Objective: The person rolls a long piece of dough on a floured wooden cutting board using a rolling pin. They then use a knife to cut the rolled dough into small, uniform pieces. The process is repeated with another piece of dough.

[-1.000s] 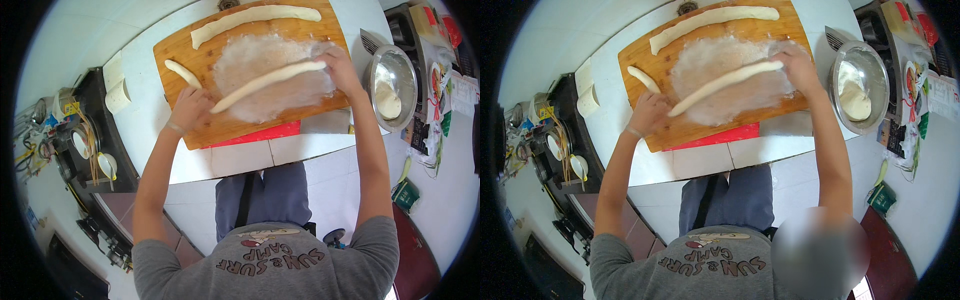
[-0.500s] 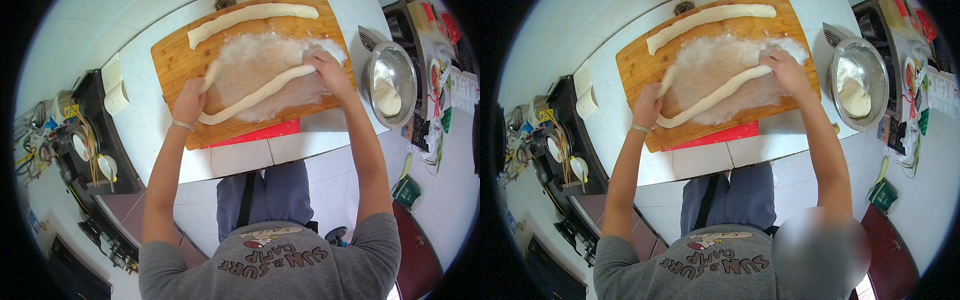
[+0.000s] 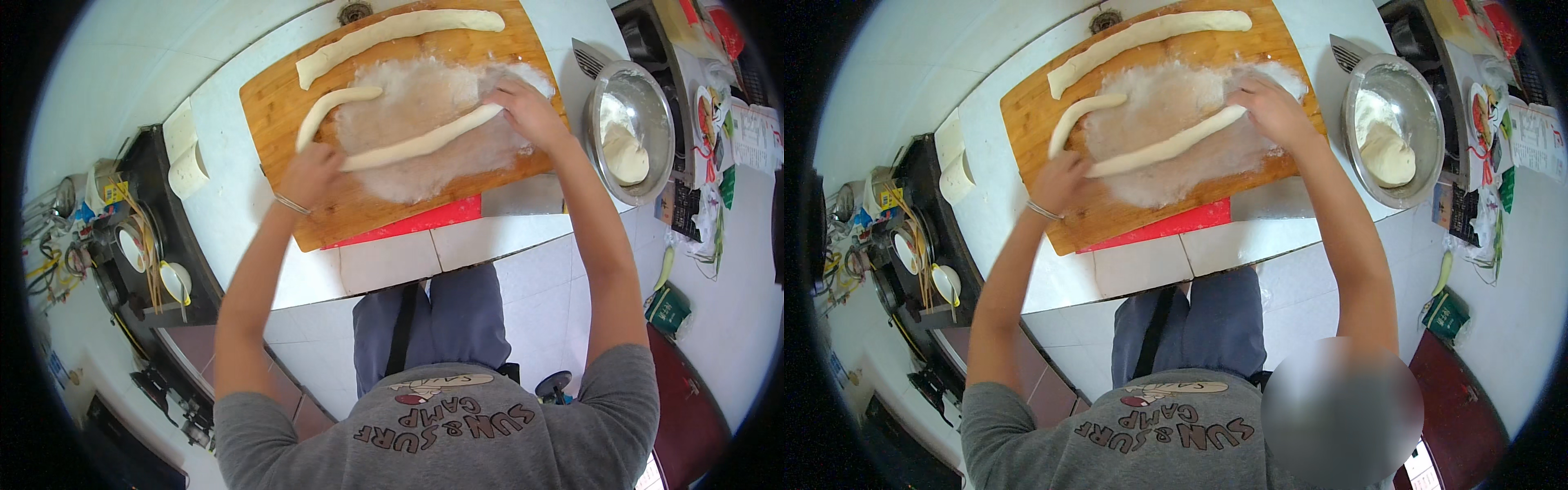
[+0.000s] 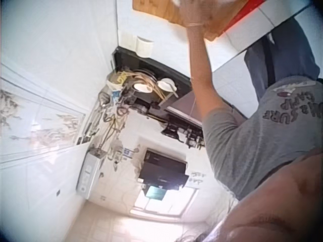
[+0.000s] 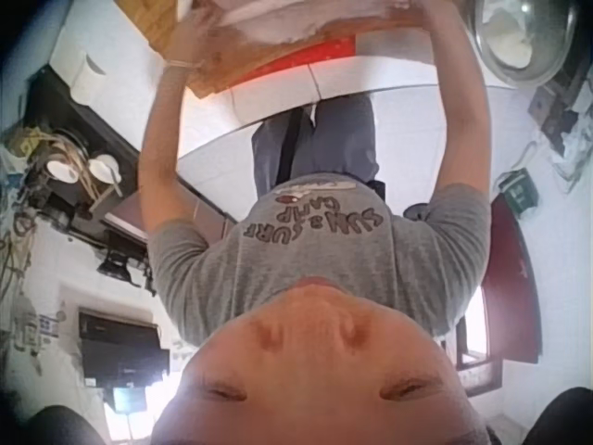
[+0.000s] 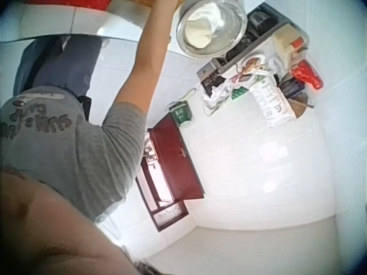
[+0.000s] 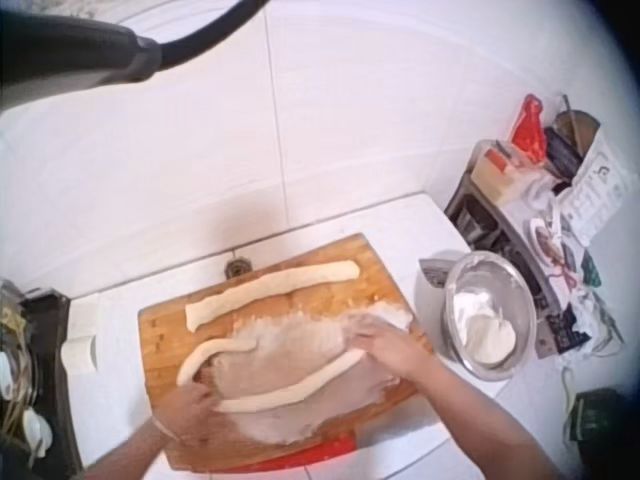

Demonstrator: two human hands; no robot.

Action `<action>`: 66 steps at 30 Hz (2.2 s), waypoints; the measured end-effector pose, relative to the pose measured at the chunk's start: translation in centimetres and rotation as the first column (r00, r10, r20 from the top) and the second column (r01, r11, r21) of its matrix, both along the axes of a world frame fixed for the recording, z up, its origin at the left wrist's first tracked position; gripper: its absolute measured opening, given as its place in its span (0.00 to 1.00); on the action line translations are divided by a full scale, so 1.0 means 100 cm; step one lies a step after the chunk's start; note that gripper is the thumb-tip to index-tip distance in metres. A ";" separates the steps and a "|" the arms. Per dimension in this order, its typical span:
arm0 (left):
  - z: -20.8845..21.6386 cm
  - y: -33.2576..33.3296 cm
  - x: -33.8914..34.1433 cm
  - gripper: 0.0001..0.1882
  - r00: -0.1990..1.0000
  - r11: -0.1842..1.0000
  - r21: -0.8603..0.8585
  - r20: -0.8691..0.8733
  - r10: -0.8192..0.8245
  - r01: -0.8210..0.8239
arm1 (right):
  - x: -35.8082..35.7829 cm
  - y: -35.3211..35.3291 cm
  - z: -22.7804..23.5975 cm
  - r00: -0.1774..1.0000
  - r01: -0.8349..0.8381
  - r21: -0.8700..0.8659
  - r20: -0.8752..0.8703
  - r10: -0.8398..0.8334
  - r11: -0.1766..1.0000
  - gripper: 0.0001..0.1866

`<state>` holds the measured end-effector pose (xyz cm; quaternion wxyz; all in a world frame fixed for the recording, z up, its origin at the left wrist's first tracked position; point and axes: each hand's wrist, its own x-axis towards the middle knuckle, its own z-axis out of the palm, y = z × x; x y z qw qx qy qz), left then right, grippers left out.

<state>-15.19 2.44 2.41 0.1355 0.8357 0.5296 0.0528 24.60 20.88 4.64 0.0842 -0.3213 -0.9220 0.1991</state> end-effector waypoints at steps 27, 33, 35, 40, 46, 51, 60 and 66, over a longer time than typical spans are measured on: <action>-0.017 0.033 0.053 0.28 0.809 0.798 0.206 -0.044 0.586 -0.566 | -0.175 -0.069 -0.040 0.902 0.425 0.297 -0.058 -0.428 0.855 0.31; -0.009 -0.021 0.060 0.26 0.859 0.878 0.056 -0.185 0.477 -0.475 | -0.121 -0.131 -0.033 0.953 0.291 0.193 0.033 -0.303 0.937 0.32; -0.011 -0.062 0.058 0.26 0.882 0.887 0.046 -0.101 0.461 -0.459 | -0.100 -0.164 -0.023 0.955 0.265 0.101 0.107 -0.275 0.959 0.31; -0.018 -0.007 0.012 0.25 0.821 0.842 0.095 -0.188 0.539 -0.531 | -0.115 -0.103 -0.033 0.927 0.326 0.243 0.107 -0.359 0.914 0.31; -0.022 0.013 -0.001 0.26 0.844 0.865 0.121 -0.188 0.502 -0.487 | -0.106 -0.037 -0.055 0.901 0.409 0.329 0.005 -0.434 0.851 0.30; -0.022 -0.065 -0.007 0.25 0.898 0.899 0.091 -0.068 0.434 -0.428 | -0.046 -0.148 -0.032 0.924 0.330 0.187 0.138 -0.357 0.925 0.31; -0.024 0.005 -0.044 0.25 0.854 0.853 0.107 -0.047 0.518 -0.511 | -0.059 -0.004 -0.057 0.852 0.434 0.445 0.079 -0.517 0.783 0.29; -0.035 -0.043 -0.048 0.25 0.864 0.863 0.076 -0.036 0.503 -0.499 | -0.009 -0.133 -0.045 0.862 0.407 0.312 0.181 -0.474 0.859 0.28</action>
